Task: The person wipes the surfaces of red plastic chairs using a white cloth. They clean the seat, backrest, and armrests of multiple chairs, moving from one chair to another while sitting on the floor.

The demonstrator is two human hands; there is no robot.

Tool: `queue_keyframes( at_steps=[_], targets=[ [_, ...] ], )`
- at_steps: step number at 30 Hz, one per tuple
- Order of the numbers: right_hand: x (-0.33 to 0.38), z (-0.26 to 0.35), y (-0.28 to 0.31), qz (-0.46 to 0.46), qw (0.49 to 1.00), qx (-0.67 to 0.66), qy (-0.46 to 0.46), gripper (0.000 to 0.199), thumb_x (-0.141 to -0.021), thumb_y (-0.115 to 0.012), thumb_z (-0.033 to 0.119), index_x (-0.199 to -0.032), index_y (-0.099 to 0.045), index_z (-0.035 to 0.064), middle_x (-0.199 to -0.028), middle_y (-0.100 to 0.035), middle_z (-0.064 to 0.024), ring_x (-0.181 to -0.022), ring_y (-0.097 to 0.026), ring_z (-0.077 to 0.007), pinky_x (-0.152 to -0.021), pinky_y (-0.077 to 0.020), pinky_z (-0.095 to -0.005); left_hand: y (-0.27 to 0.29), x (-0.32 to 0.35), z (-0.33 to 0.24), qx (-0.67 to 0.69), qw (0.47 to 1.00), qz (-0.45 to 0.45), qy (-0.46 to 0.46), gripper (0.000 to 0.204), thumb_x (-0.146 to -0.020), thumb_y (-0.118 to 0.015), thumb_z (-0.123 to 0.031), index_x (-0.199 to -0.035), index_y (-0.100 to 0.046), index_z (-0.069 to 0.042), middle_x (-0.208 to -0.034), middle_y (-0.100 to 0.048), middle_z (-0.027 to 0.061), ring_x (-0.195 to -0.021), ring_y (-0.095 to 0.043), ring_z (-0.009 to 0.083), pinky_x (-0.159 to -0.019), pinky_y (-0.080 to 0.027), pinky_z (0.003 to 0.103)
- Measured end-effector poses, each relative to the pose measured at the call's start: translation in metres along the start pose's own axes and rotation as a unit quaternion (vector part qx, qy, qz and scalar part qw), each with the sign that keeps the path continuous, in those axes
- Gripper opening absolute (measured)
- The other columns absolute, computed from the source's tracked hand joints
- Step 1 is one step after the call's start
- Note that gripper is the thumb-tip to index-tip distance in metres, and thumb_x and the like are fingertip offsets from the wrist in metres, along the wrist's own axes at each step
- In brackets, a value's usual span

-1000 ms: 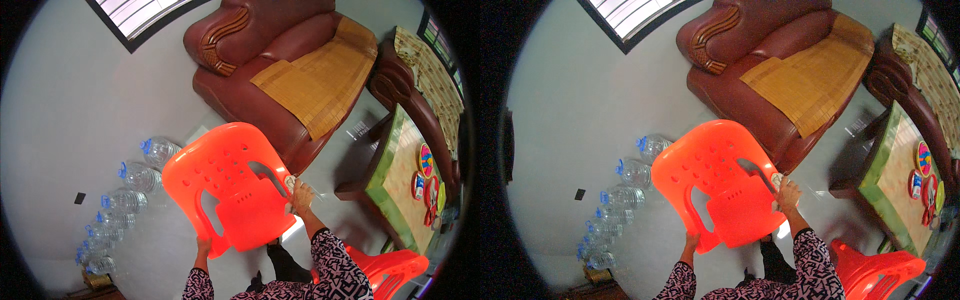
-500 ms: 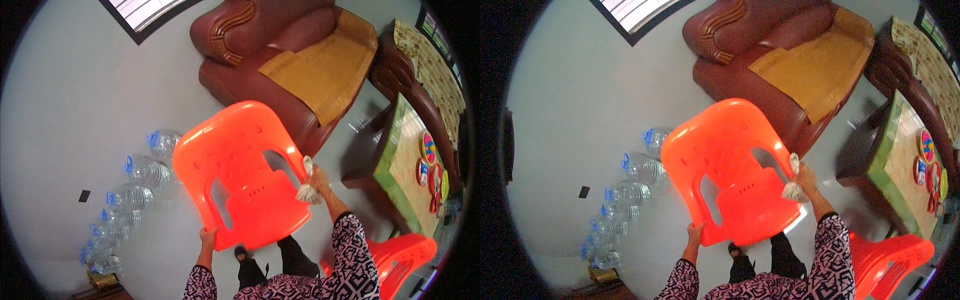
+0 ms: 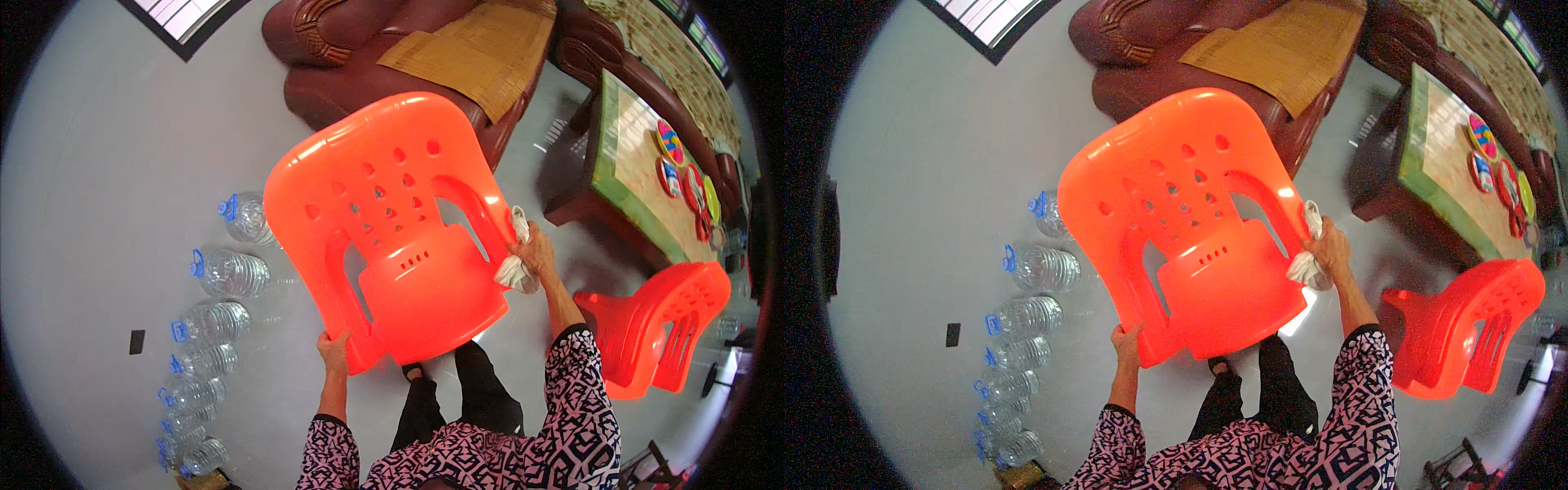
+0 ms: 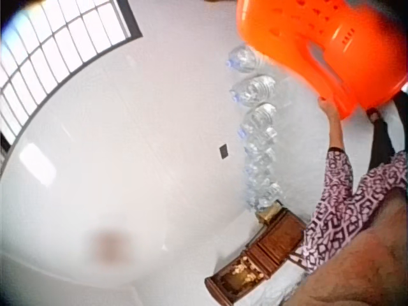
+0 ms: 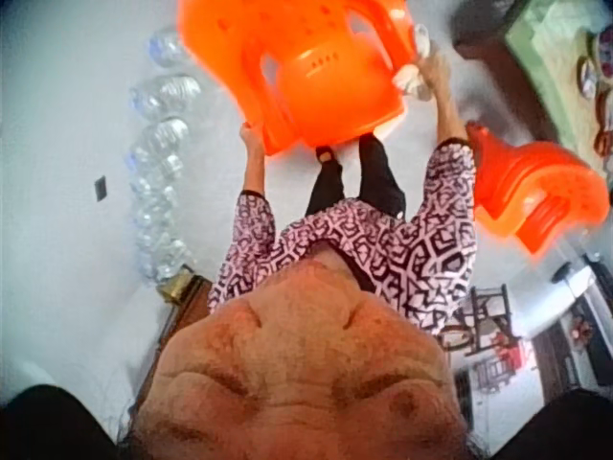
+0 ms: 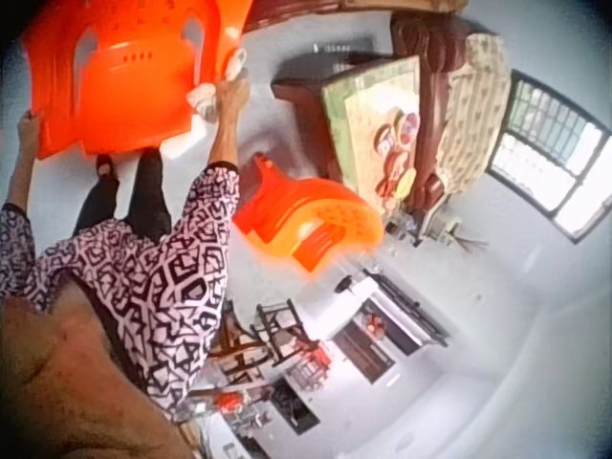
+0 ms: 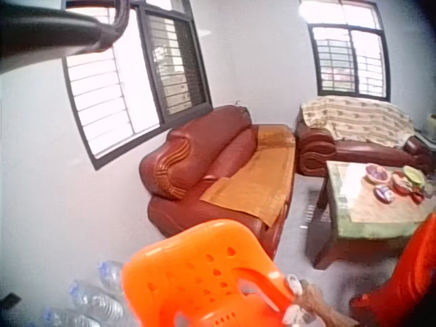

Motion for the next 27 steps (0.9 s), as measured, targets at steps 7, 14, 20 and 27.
queue_keyframes(
  at_steps=[7, 14, 20, 27],
  targets=[
    [0.008, 0.026, 0.036, -0.014, 0.999, -0.039, 0.022, 0.060, -0.067, -0.078, 0.040, -0.110, -0.055, 0.0048, -0.094, -0.066, -0.0254, -0.089, -0.063, -0.0447, -0.074, -0.0494, -0.0513, 0.000, 0.020, -0.071, 0.004, 1.000, 0.013, 0.001, 0.040, -0.074, -0.077, -0.004, -0.106, -0.055, 0.005, -0.103, -0.064, 0.0126, -0.090, -0.063, 0.0208, -0.078, -0.054, 0.034],
    [0.050, 0.068, 0.124, -0.032, 0.997, -0.074, 0.008, 0.057, -0.064, -0.078, 0.041, -0.101, -0.059, 0.0018, -0.094, -0.066, -0.0259, -0.089, -0.065, -0.0418, -0.075, -0.0496, -0.0481, 0.015, 0.044, -0.143, 0.016, 0.994, 0.103, -0.024, 0.035, -0.077, -0.076, -0.003, -0.105, -0.056, 0.004, -0.102, -0.066, 0.0125, -0.087, -0.066, 0.0206, -0.077, -0.054, 0.033],
    [0.084, 0.035, 0.165, -0.037, 0.991, -0.131, -0.016, 0.053, -0.063, -0.075, 0.038, -0.095, -0.060, -0.0010, -0.089, -0.067, -0.0240, -0.085, -0.066, -0.0374, -0.074, -0.0496, -0.0451, -0.011, 0.098, -0.181, 0.019, 0.986, 0.157, -0.060, 0.029, -0.079, -0.075, -0.004, -0.102, -0.060, 0.004, -0.100, -0.068, 0.0126, -0.086, -0.067, 0.0204, -0.077, -0.055, 0.032],
    [0.084, -0.017, 0.153, -0.048, 0.978, -0.199, -0.031, 0.051, -0.061, -0.076, 0.036, -0.091, -0.059, -0.0013, -0.084, -0.066, -0.0217, -0.080, -0.066, -0.0324, -0.070, -0.0495, -0.0433, -0.037, 0.109, -0.186, 0.004, 0.983, 0.160, -0.085, 0.027, -0.082, -0.072, -0.002, -0.106, -0.061, 0.004, -0.099, -0.068, 0.0110, -0.085, -0.067, 0.0191, -0.076, -0.055, 0.031]
  ],
)
Point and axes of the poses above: each hand's wrist, its own x-axis away from the middle knuckle, its own y-axis out of the back of the hand, z = x × y, the point moved 9 cm from there along -x, towards the middle knuckle
